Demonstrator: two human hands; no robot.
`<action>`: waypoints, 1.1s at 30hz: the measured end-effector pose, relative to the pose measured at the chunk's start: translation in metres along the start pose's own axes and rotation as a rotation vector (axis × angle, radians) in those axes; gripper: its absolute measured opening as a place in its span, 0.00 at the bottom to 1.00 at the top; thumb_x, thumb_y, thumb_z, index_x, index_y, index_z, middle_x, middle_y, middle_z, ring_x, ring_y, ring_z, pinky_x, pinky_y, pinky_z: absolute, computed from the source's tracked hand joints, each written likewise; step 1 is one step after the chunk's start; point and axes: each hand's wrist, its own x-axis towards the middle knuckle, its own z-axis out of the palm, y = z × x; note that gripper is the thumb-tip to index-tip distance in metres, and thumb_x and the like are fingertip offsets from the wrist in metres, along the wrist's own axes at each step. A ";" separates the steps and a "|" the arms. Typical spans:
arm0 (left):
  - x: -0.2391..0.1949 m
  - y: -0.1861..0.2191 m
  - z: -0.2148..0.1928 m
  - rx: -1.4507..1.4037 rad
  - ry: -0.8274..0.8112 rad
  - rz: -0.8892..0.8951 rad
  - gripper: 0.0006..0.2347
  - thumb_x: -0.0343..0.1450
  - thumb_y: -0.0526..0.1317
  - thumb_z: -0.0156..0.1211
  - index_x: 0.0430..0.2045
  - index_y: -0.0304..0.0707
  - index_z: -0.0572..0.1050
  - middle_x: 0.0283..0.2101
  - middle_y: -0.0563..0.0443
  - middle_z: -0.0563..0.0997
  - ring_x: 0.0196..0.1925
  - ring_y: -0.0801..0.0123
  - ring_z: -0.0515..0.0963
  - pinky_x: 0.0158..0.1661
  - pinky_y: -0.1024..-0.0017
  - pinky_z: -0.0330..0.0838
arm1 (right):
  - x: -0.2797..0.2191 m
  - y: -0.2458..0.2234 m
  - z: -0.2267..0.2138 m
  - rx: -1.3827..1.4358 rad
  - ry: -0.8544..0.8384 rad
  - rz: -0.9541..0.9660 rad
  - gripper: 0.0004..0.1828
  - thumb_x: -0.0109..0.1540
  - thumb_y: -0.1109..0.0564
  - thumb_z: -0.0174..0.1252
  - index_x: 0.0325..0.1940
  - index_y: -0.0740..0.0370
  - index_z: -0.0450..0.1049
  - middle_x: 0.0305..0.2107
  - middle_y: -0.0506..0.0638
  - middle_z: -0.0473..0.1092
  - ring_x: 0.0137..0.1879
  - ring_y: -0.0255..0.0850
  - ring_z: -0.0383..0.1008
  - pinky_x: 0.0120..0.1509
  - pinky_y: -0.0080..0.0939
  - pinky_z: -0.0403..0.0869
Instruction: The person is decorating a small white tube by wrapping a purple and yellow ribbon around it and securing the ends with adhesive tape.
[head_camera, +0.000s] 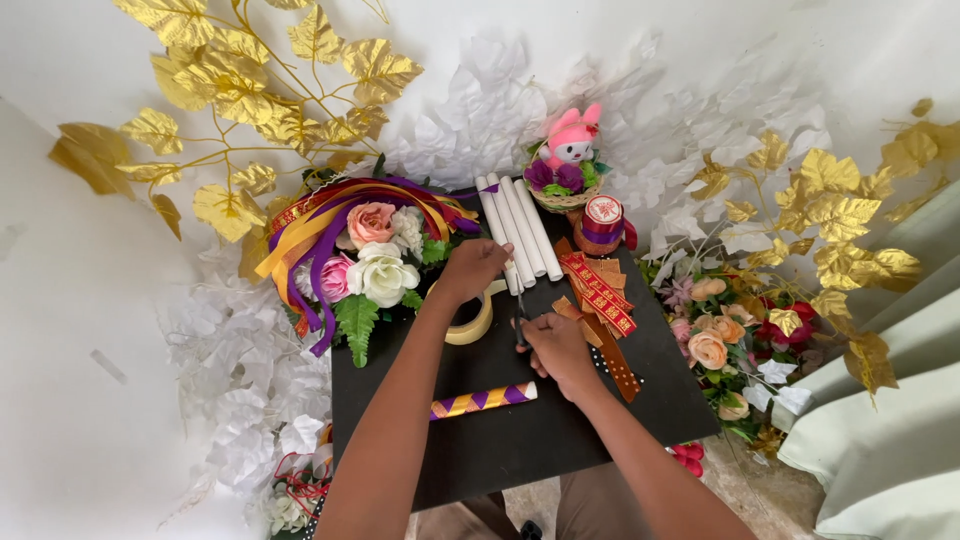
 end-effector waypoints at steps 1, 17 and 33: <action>-0.003 0.001 -0.002 0.001 0.002 0.001 0.22 0.81 0.61 0.61 0.41 0.41 0.90 0.41 0.40 0.90 0.47 0.53 0.87 0.48 0.55 0.83 | 0.000 -0.003 -0.009 0.001 -0.002 -0.002 0.20 0.68 0.51 0.72 0.46 0.74 0.77 0.24 0.63 0.79 0.17 0.36 0.70 0.15 0.33 0.66; -0.220 0.055 0.034 0.048 0.563 0.434 0.09 0.78 0.36 0.65 0.52 0.41 0.85 0.45 0.47 0.88 0.48 0.56 0.89 0.55 0.55 0.78 | -0.038 0.022 -0.070 -1.108 0.089 -0.347 0.19 0.67 0.43 0.71 0.52 0.59 0.85 0.39 0.56 0.83 0.44 0.54 0.86 0.43 0.53 0.83; -0.278 -0.008 0.064 0.104 0.739 0.447 0.12 0.77 0.38 0.66 0.56 0.44 0.84 0.54 0.51 0.86 0.52 0.64 0.88 0.57 0.60 0.73 | -0.027 0.062 -0.078 -1.137 0.193 -0.660 0.20 0.71 0.55 0.62 0.67 0.63 0.80 0.62 0.55 0.77 0.58 0.56 0.83 0.49 0.59 0.86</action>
